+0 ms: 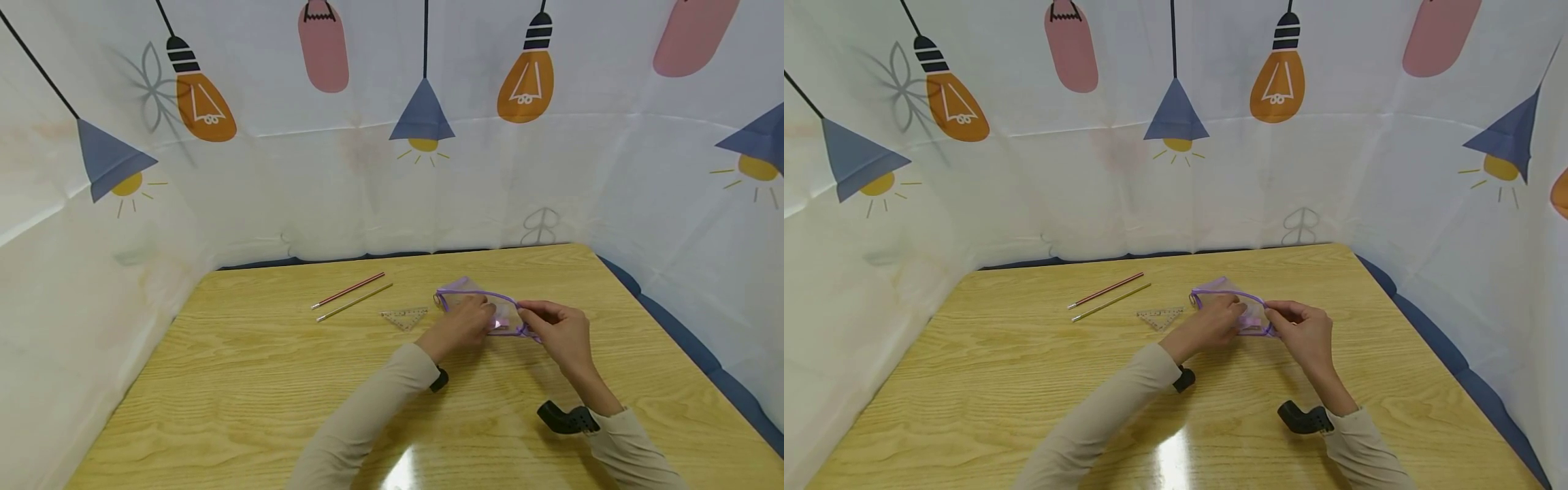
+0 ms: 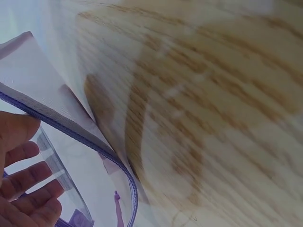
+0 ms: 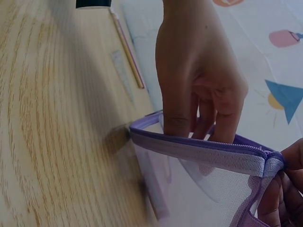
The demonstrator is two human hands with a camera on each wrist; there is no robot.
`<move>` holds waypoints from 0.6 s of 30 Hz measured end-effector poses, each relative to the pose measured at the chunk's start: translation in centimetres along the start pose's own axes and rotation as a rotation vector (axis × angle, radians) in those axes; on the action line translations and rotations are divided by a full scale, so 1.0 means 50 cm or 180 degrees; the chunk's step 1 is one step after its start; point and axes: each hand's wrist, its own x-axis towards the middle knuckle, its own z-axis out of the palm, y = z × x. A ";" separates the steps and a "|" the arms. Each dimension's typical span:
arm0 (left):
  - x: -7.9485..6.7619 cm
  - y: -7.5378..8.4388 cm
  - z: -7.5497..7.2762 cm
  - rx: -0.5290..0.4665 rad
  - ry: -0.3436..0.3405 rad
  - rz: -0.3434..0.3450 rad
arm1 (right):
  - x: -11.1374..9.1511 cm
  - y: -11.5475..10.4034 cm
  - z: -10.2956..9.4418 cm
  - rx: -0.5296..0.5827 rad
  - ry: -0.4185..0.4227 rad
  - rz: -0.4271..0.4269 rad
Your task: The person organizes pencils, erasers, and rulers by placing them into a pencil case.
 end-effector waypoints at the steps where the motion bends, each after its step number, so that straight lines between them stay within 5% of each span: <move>1: 0.001 0.001 0.000 0.0015 -0.0030 -0.0003 | 0.000 0.001 0.000 -0.0004 -0.0001 0.0001; 18: 0.007 0.011 0.011 0.0839 -0.0239 0.0165 | 0.000 0.002 -0.002 -0.0047 0.0010 0.0032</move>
